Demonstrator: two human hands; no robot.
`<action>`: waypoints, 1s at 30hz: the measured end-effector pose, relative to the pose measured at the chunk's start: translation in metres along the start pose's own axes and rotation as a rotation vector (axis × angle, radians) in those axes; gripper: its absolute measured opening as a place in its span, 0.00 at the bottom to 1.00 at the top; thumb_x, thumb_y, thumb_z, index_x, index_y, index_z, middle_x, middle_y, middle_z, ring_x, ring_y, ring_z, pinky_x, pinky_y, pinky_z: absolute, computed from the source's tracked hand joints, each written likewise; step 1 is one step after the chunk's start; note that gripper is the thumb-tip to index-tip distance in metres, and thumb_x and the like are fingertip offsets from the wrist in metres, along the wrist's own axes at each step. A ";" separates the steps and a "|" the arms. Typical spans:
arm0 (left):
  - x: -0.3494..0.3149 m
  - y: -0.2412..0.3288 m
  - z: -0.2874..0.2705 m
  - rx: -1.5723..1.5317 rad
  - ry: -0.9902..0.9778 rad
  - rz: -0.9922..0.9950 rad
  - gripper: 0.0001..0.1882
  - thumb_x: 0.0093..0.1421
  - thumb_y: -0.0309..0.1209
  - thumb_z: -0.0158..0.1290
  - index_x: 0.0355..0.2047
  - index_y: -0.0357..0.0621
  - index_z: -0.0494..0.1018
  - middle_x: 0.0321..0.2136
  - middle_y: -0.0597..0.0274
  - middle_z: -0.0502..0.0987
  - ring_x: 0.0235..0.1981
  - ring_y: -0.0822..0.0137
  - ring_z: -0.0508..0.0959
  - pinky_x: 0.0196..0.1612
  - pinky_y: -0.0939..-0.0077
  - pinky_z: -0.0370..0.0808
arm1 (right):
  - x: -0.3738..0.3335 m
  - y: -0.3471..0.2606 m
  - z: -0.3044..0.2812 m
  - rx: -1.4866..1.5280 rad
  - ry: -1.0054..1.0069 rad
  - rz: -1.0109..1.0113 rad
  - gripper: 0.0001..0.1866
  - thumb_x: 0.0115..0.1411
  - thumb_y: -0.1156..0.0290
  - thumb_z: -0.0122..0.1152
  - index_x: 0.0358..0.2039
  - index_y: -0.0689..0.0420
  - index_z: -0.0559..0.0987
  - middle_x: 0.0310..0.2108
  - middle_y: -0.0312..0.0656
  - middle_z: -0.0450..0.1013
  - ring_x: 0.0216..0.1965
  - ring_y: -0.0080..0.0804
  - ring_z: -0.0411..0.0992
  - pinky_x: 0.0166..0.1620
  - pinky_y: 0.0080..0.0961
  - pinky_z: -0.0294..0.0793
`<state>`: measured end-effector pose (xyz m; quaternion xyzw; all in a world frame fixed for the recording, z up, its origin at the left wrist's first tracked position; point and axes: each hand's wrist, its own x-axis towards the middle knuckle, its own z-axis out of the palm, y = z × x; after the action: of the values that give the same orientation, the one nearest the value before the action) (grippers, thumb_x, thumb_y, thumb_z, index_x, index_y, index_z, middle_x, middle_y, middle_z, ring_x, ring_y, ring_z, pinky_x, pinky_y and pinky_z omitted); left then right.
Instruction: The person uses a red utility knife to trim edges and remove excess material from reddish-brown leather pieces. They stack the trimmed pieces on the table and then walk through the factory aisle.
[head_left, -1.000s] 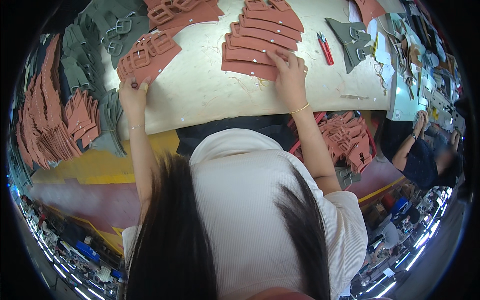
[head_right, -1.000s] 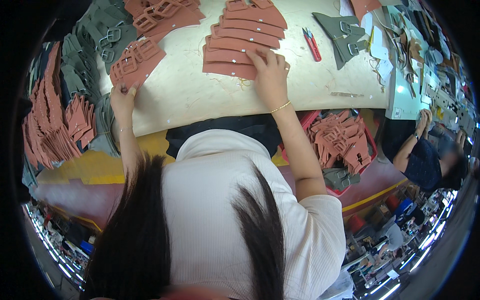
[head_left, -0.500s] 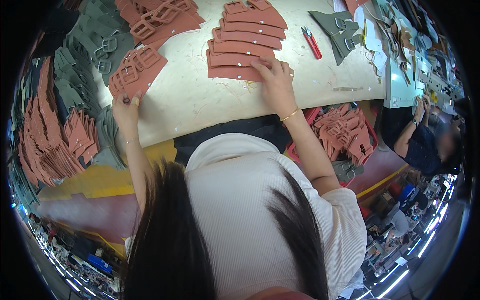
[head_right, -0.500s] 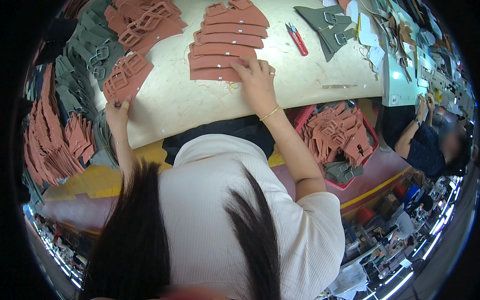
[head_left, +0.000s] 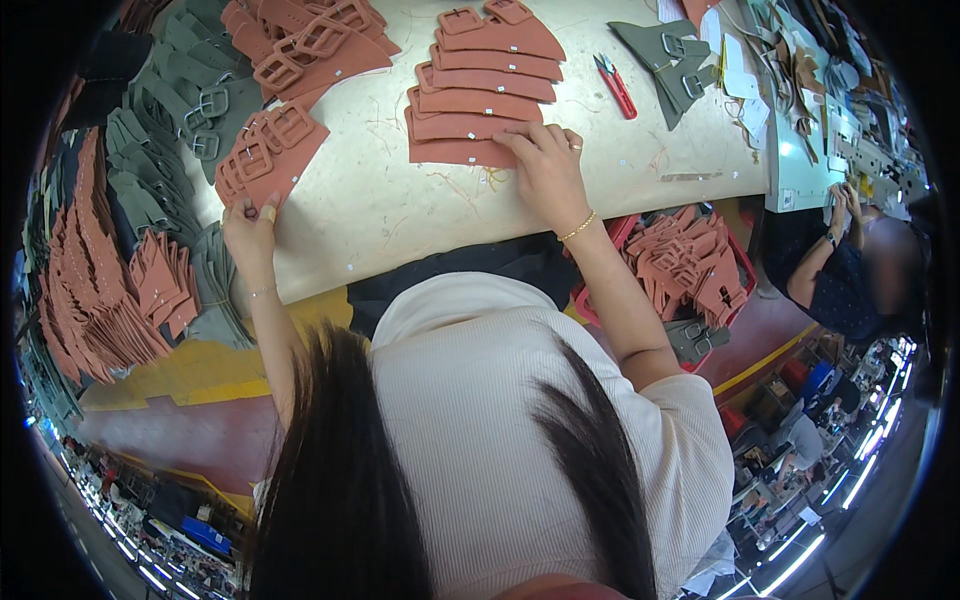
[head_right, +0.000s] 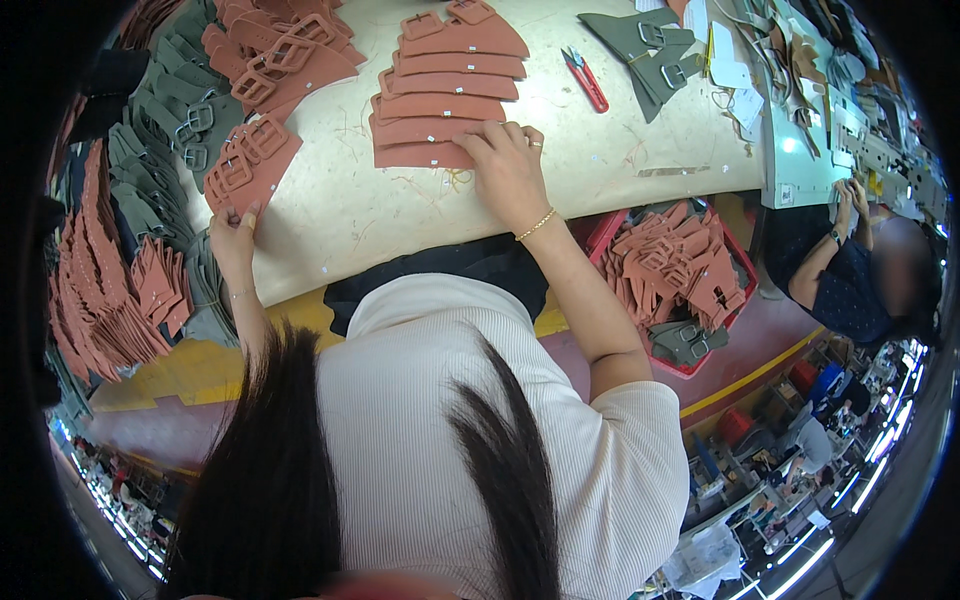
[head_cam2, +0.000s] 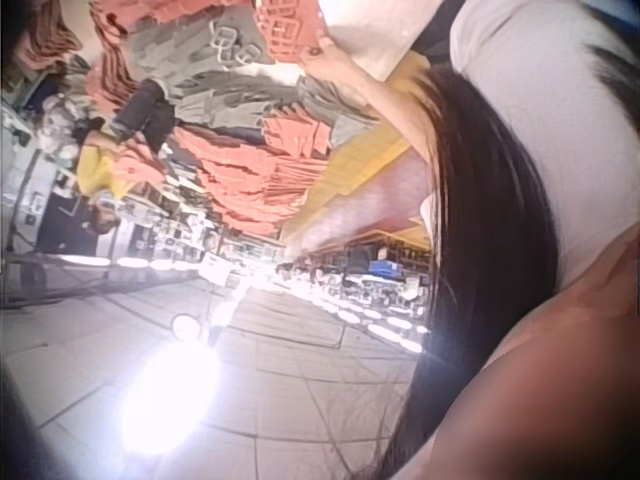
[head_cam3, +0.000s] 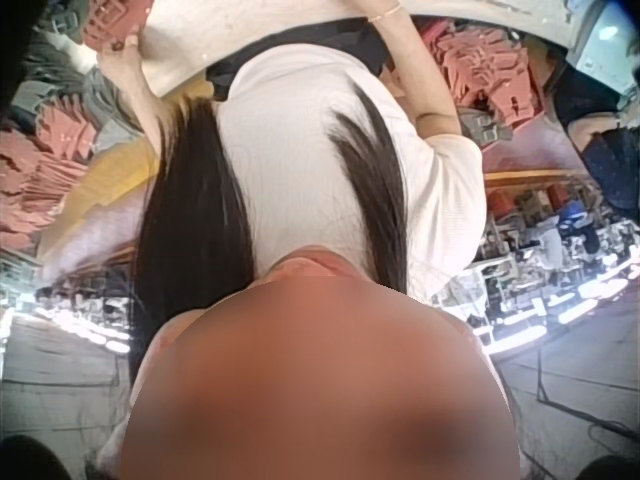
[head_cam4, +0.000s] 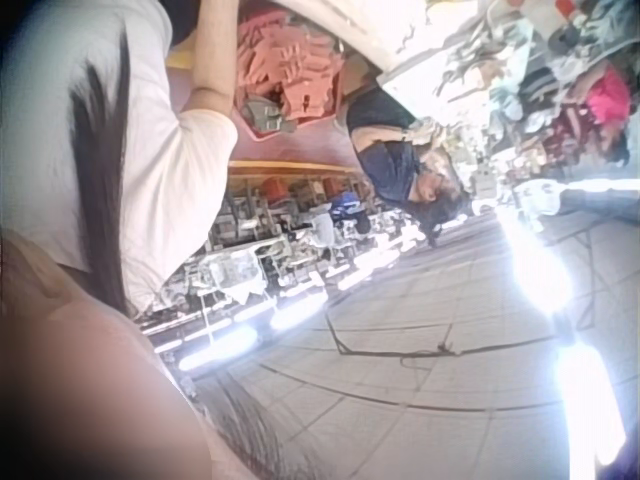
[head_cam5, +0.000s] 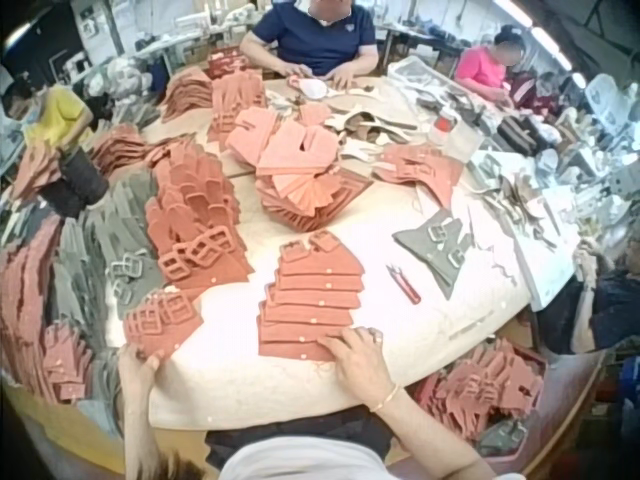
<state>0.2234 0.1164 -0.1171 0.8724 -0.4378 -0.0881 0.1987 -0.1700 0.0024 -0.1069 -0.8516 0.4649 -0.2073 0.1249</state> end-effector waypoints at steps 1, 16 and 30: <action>0.000 0.000 0.000 -0.007 0.002 -0.001 0.23 0.48 0.41 0.67 0.26 0.30 0.73 0.24 0.53 0.70 0.25 0.58 0.71 0.33 0.66 0.70 | 0.001 0.000 0.000 -0.002 0.002 -0.001 0.19 0.50 0.81 0.55 0.41 0.49 0.81 0.38 0.31 0.73 0.40 0.31 0.68 0.50 0.32 0.57; -0.002 -0.001 0.000 -0.033 -0.037 -0.053 0.23 0.48 0.42 0.66 0.27 0.30 0.74 0.25 0.55 0.71 0.27 0.60 0.71 0.35 0.67 0.70 | 0.014 0.005 -0.009 -0.001 -0.032 -0.039 0.09 0.51 0.74 0.62 0.35 0.48 0.80 0.33 0.33 0.68 0.39 0.32 0.68 0.48 0.37 0.60; -0.033 0.014 -0.030 -1.151 -0.513 -0.491 0.18 0.63 0.28 0.53 0.51 0.34 0.64 0.32 0.57 0.76 0.23 0.67 0.79 0.25 0.79 0.77 | 0.009 0.011 -0.021 -0.137 -0.196 -0.308 0.21 0.45 0.77 0.61 0.43 0.54 0.78 0.37 0.37 0.70 0.38 0.36 0.69 0.41 0.31 0.73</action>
<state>0.2028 0.1437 -0.0841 0.6531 -0.1434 -0.5541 0.4957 -0.1836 -0.0118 -0.0907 -0.9353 0.3277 -0.1080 0.0780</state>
